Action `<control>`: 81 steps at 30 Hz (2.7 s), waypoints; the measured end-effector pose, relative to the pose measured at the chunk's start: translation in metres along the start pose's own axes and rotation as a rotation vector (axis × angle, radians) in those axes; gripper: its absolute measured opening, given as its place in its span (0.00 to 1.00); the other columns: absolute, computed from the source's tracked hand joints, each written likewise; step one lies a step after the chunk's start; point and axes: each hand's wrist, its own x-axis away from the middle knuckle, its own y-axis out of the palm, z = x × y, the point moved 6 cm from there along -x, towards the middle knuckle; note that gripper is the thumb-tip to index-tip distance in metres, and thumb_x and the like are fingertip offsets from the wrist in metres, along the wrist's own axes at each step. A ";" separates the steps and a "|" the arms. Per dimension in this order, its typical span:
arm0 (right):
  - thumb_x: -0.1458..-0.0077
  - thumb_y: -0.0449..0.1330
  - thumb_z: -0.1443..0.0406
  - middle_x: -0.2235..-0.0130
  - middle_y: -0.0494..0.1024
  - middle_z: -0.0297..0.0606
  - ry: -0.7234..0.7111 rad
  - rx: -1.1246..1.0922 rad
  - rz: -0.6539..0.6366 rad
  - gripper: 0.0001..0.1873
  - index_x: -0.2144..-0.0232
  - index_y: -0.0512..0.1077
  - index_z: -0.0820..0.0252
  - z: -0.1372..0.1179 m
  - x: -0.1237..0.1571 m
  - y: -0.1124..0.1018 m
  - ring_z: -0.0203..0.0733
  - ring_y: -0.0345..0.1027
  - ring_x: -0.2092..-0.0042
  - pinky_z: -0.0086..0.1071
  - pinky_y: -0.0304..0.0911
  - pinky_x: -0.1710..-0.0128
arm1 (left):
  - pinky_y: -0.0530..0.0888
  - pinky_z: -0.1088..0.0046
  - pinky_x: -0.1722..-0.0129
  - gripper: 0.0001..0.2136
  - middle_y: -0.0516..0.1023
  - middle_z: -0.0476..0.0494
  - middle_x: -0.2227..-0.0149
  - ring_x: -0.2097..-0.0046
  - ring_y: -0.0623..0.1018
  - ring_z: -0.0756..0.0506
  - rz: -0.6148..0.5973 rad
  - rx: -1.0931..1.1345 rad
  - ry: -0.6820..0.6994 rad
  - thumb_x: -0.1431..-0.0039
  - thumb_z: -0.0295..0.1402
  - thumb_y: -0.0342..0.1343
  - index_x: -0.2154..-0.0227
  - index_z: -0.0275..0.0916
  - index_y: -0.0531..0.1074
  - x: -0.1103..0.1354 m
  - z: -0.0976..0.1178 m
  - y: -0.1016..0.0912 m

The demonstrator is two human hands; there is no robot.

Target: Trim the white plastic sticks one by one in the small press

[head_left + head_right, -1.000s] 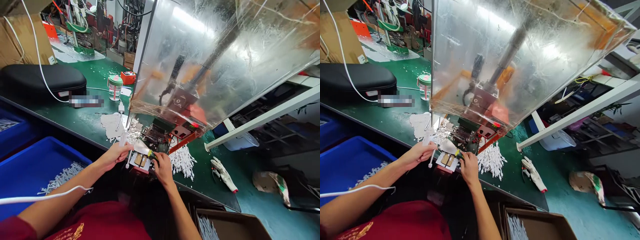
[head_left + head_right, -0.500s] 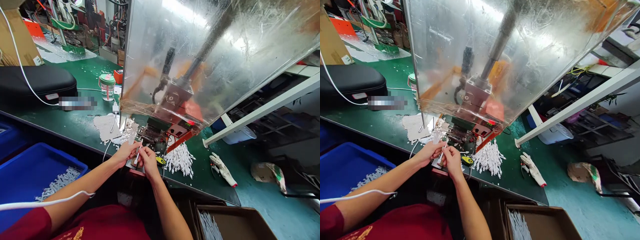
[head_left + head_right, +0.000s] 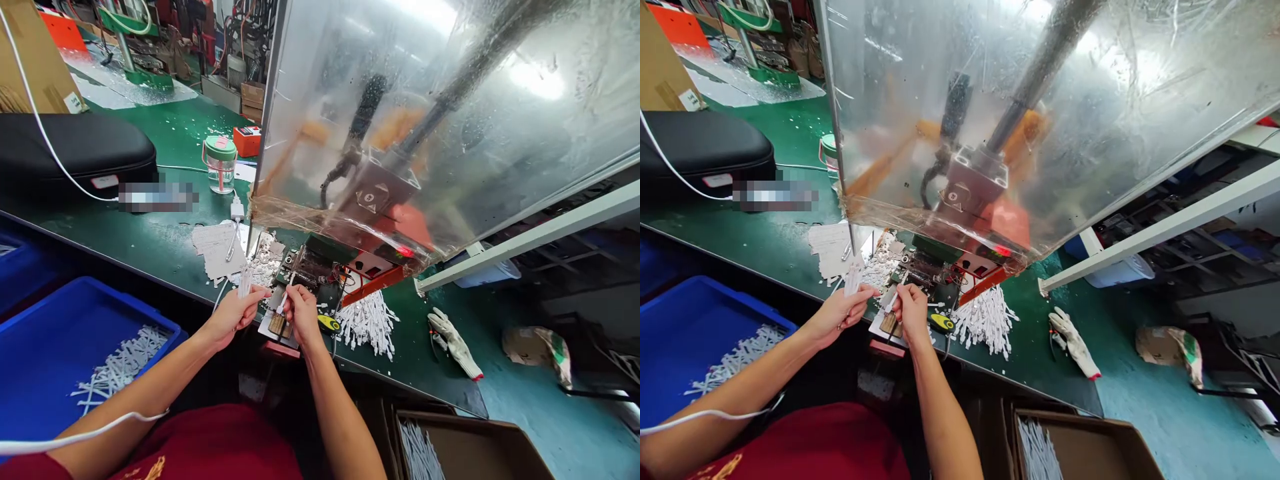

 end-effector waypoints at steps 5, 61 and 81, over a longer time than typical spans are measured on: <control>0.53 0.64 0.52 0.85 0.65 0.24 0.002 0.002 0.026 0.19 0.80 0.64 0.58 -0.002 0.001 0.001 0.26 0.49 0.86 0.23 0.42 0.87 | 0.46 0.82 0.87 0.17 0.56 0.61 0.86 0.86 0.55 0.56 0.004 0.000 -0.005 0.48 0.44 0.62 0.65 0.34 0.73 0.000 -0.005 -0.001; 0.51 0.56 0.67 0.69 0.77 0.39 -0.058 1.185 0.703 0.05 0.75 0.72 0.58 -0.079 -0.008 -0.298 0.42 0.68 0.64 0.30 0.57 0.63 | 0.51 0.84 0.85 0.18 0.58 0.57 0.84 0.83 0.56 0.57 0.016 -0.325 -0.011 0.51 0.46 0.64 0.79 0.37 0.65 -0.004 0.003 0.038; 0.51 0.65 0.51 0.79 0.74 0.31 -0.026 0.020 0.037 0.19 0.77 0.67 0.60 -0.035 0.056 -0.083 0.26 0.52 0.87 0.22 0.48 0.88 | 0.54 0.87 0.90 0.13 0.62 0.55 0.82 0.85 0.58 0.58 -0.209 0.337 -0.145 0.43 0.38 0.62 0.76 0.35 0.69 0.002 0.005 0.013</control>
